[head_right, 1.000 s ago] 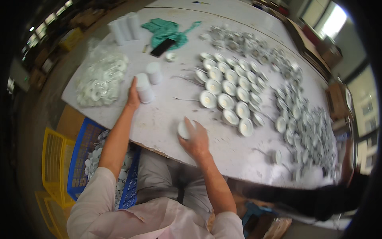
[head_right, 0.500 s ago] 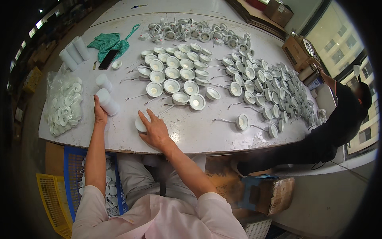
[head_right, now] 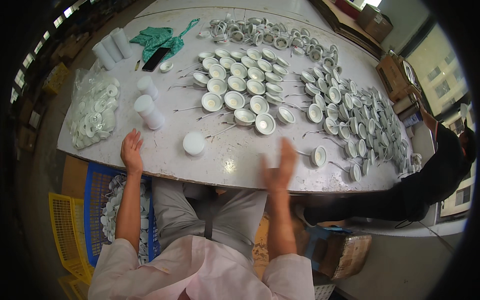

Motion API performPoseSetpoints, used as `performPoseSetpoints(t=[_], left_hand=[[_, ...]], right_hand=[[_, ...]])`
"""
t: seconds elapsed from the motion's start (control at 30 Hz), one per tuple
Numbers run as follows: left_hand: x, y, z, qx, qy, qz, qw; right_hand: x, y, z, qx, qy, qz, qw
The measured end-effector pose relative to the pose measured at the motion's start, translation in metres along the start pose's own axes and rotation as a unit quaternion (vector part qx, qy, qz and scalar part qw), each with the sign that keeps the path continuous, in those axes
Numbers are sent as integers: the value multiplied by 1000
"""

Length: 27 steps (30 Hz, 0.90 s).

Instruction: Assembling small LED ceiling lamp components by placing internal discs into the housing.

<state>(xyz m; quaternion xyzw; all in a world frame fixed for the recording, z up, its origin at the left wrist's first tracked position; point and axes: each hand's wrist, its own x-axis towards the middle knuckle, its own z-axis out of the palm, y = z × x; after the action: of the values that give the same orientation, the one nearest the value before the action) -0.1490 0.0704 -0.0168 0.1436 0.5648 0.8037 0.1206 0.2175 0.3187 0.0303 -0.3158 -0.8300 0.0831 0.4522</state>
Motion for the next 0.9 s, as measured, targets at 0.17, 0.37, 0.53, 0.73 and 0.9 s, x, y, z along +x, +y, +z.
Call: performPoseSetpoints(t=[0.17, 0.37, 0.53, 0.73, 0.9], left_hand=[[-76, 9, 10, 8, -31, 76, 997], [-138, 24, 54, 37, -225, 13, 974], [-175, 54, 97, 54, -379, -84, 920], [-173, 47, 152, 10, -492, -149, 857], [-165, 49, 134, -154, -461, -285, 826]], right_hand=[[6, 95, -51, -126, 24, 216, 968], [-8, 119, -57, -17, 19, 263, 964], [7, 18, -66, -29, -38, 171, 984], [-2, -72, -39, 158, -160, -5, 974], [-16, -104, -8, 233, -213, -68, 946]])
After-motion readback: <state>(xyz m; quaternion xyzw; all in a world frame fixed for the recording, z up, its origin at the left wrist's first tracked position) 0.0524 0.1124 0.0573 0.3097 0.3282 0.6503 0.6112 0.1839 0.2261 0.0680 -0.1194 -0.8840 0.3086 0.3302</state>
